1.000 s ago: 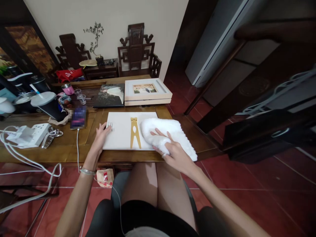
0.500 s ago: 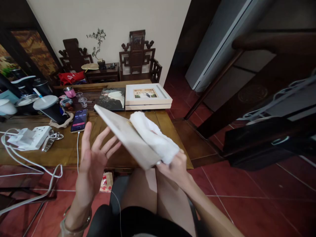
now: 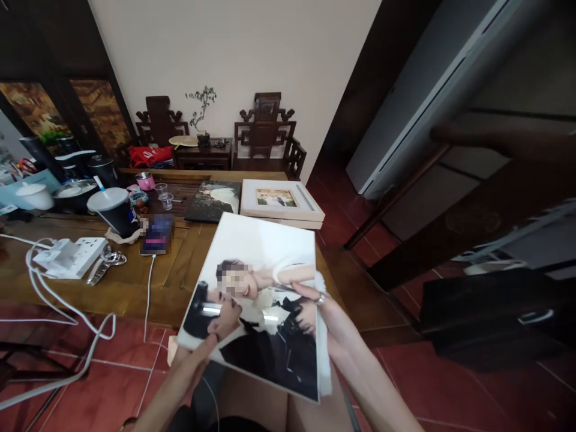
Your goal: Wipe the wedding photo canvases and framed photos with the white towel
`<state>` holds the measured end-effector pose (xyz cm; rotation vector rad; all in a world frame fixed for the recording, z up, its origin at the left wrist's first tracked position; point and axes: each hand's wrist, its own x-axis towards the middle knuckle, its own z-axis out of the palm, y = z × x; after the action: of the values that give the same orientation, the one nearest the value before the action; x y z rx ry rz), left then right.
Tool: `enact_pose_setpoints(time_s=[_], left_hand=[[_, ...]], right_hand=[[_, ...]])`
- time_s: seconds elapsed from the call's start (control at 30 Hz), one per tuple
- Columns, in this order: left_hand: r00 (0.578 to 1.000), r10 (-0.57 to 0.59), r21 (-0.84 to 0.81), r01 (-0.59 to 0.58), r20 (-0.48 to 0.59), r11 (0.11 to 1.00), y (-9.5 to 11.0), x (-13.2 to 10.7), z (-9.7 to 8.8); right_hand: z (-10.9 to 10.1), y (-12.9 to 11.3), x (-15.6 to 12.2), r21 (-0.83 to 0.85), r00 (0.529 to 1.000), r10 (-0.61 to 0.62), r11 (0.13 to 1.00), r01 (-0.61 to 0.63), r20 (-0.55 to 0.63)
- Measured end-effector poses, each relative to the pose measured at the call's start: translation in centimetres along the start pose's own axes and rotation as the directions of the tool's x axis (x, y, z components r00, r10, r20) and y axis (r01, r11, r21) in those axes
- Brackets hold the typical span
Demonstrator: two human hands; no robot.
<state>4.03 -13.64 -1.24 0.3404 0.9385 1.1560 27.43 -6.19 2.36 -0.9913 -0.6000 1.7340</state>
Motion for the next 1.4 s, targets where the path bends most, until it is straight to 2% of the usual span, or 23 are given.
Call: enact_pose_setpoints(time_s=[0.1, 0.17, 0.2, 0.23, 0.27, 0.3, 0.33, 0.37, 0.4, 0.43, 0.53, 0.6, 0.67, 0.77, 0.83, 0.9, 0.93, 1.03, 1.13, 1.23, 1.3, 1.37, 1.4], left_hand=[[1.000, 0.000, -0.011, 0.000, 0.016, 1.000, 0.7, 0.2, -0.1], [0.999, 0.019, -0.055, -0.017, 0.033, 0.998, 1.6, 0.4, -0.2], [0.999, 0.021, -0.076, -0.018, 0.040, 0.997, 2.1, 0.5, -0.4], [0.999, 0.023, -0.095, -0.018, 0.047, 0.995, 2.6, 0.7, -0.6], [0.998, 0.024, -0.110, -0.018, 0.052, 0.994, 3.2, 0.8, -0.7], [0.998, 0.032, -0.123, -0.026, 0.049, 0.992, 3.7, 1.0, -0.8], [0.998, 0.048, -0.132, -0.042, 0.037, 0.990, 4.3, 1.3, -0.8], [0.998, 0.068, -0.138, -0.065, 0.018, 0.988, 4.9, 1.7, -0.7], [0.995, 0.097, -0.143, -0.097, -0.007, 0.985, 5.6, 2.1, -0.5], [0.992, 0.119, -0.143, -0.122, -0.029, 0.982, 6.3, 2.7, -0.1], [0.976, 0.203, -0.148, -0.213, -0.076, 0.966, 8.6, 4.5, 1.2], [0.961, 0.264, -0.127, -0.273, -0.087, 0.953, 10.2, 5.6, 2.1], [0.946, 0.315, -0.112, -0.322, -0.076, 0.940, 11.7, 6.7, 2.9], [0.926, 0.375, -0.074, -0.378, -0.049, 0.923, 13.5, 8.2, 4.0], [0.900, 0.432, -0.024, -0.434, -0.056, 0.901, 14.3, 9.1, 5.0], [0.854, 0.514, 0.032, -0.513, -0.082, 0.858, 14.9, 9.8, 6.2], [0.822, 0.561, 0.063, -0.557, -0.098, 0.828, 15.2, 10.1, 6.8], [0.777, 0.624, 0.141, -0.610, -0.082, 0.779, 16.0, 10.9, 8.9], [0.745, 0.663, 0.165, -0.647, -0.074, 0.744, 17.3, 11.5, 10.5], [0.732, 0.681, 0.183, -0.666, -0.026, 0.723, 18.5, 12.1, 11.0], [0.750, 0.655, 0.189, -0.659, 0.092, 0.728, 18.6, 12.4, 10.6], [0.798, 0.533, 0.219, -0.594, 0.282, 0.774, 17.9, 12.9, 9.4], [0.838, 0.394, 0.277, -0.508, 0.379, 0.815, 17.3, 13.4, 8.7]], right_hand=[[0.1, -0.5, 0.4, -0.045, 0.998, -0.043, 0.998, 0.042, -0.036], [-0.7, -1.8, 0.7, -0.121, 0.954, -0.232, 0.970, 0.211, -0.189], [-1.4, -2.5, 0.8, -0.218, 0.884, -0.378, 0.920, 0.325, -0.275], [-2.3, -3.3, 0.9, -0.367, 0.774, -0.543, 0.827, 0.426, -0.326], [-3.2, -3.9, 0.9, -0.546, 0.643, -0.704, 0.681, 0.489, -0.302], [-4.0, -4.3, 0.8, -0.714, 0.535, -0.824, 0.488, 0.502, -0.187], [-4.7, -4.3, 0.7, -0.830, 0.480, -0.877, 0.270, 0.488, -0.003], [-5.2, -4.0, 0.6, -0.879, 0.484, -0.850, 0.056, 0.473, 0.207], [-5.4, -3.4, 0.5, -0.872, 0.518, -0.762, -0.125, 0.473, 0.389], [-5.5, -2.4, 0.3, -0.838, 0.556, -0.649, -0.259, 0.481, 0.520], [-4.7, 0.9, -0.3, -0.751, 0.646, -0.401, -0.469, 0.464, 0.649], [-4.1, 1.9, -0.9, -0.730, 0.652, -0.377, -0.531, 0.430, 0.658], [-3.5, 1.5, -1.7, -0.704, 0.600, -0.399, -0.554, 0.445, 0.694], [-1.8, -1.5, -2.7, -0.643, 0.435, -0.476, -0.513, 0.568, 0.764], [0.6, -3.8, -2.5, -0.604, 0.315, -0.552, -0.486, 0.631, 0.773], [3.9, -5.7, -1.1, -0.600, 0.236, -0.608, -0.508, 0.618, 0.758], [5.7, -6.4, 0.1, -0.613, 0.227, -0.623, -0.521, 0.594, 0.749], [10.6, -7.3, 4.8, -0.638, 0.362, -0.527, -0.595, 0.490, 0.769], [13.2, -7.6, 9.6, -0.558, 0.398, -0.402, -0.693, 0.456, 0.825], [13.1, -8.1, 13.0, -0.530, 0.423, -0.348, -0.707, 0.467, 0.837], [12.3, -8.5, 14.2, -0.557, 0.441, -0.363, -0.680, 0.478, 0.821], [11.3, -9.0, 14.9, -0.586, 0.441, -0.395, -0.642, 0.495, 0.806], [10.8, -9.2, 15.1, -0.596, 0.435, -0.414, -0.627, 0.501, 0.800]])
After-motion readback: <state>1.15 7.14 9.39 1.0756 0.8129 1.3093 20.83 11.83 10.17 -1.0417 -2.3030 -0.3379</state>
